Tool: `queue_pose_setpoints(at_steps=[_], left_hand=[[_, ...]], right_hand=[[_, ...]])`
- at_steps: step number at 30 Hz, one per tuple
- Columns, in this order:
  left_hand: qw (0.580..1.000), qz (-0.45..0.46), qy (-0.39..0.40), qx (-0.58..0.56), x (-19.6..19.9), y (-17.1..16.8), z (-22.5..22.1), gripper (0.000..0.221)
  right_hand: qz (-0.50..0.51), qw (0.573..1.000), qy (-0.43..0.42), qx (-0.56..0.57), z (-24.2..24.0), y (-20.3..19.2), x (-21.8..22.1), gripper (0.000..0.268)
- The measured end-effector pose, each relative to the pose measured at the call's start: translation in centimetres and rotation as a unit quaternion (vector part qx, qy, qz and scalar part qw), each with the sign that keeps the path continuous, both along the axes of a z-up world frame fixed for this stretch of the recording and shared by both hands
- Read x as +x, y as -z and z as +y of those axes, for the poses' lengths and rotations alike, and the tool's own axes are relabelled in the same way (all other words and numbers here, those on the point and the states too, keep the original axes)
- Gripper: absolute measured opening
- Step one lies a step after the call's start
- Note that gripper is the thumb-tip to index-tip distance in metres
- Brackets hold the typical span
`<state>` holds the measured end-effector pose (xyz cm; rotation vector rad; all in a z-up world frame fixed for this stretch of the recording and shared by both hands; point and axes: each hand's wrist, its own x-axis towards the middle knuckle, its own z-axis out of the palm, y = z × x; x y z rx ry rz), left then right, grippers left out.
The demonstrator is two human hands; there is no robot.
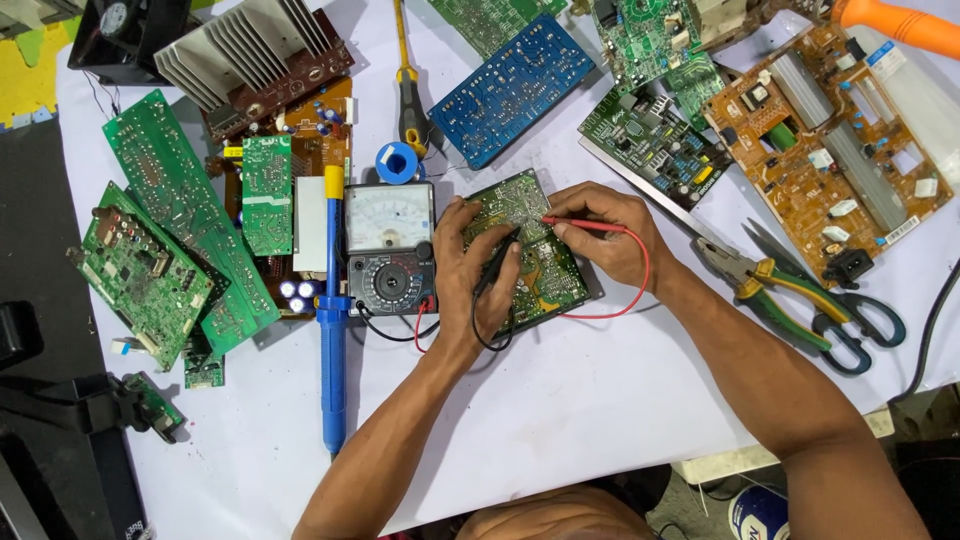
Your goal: Using a multimeter to test various points on a circuit board for diagnostic purposes.
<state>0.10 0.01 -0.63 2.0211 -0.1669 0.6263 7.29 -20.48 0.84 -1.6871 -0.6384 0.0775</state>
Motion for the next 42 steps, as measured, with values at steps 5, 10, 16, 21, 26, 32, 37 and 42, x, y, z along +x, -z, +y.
queue_pose_setpoints(at_steps=[5,10,16,21,26,32,37,42], left_hand=[[1.000,-0.001,-0.002,-0.001,0.0,0.1,0.0,0.017],[1.000,-0.013,-0.006,0.004,0.1,0.5,0.2,0.016],[1.000,-0.022,-0.011,0.012,0.1,0.2,0.0,0.014],[0.999,-0.025,-0.016,0.014,0.1,0.3,-0.1,0.015],[0.999,-0.030,-0.017,0.006,0.0,0.5,0.0,0.015],[1.000,-0.008,-0.006,0.012,0.0,0.3,0.1,0.015],[0.999,0.011,-0.012,0.033,-0.1,0.1,0.1,0.015],[0.998,0.038,-0.010,0.043,-0.3,0.0,0.1,0.017]], right_hand=[[-0.010,1.000,-0.004,-0.005,0.0,0.0,-0.1,0.013],[-0.015,1.000,0.003,-0.003,0.0,0.4,0.0,0.012],[-0.013,1.000,0.006,-0.010,0.1,0.1,-0.1,0.013],[0.002,1.000,0.012,-0.014,0.1,0.0,-0.2,0.014],[0.009,1.000,0.018,-0.011,0.1,0.6,-0.2,0.014],[0.038,0.999,0.032,0.000,0.1,0.9,-0.4,0.015],[0.040,0.999,0.029,-0.015,0.1,0.4,-0.3,0.015],[0.044,0.998,0.026,-0.024,0.2,0.0,-0.5,0.014]])
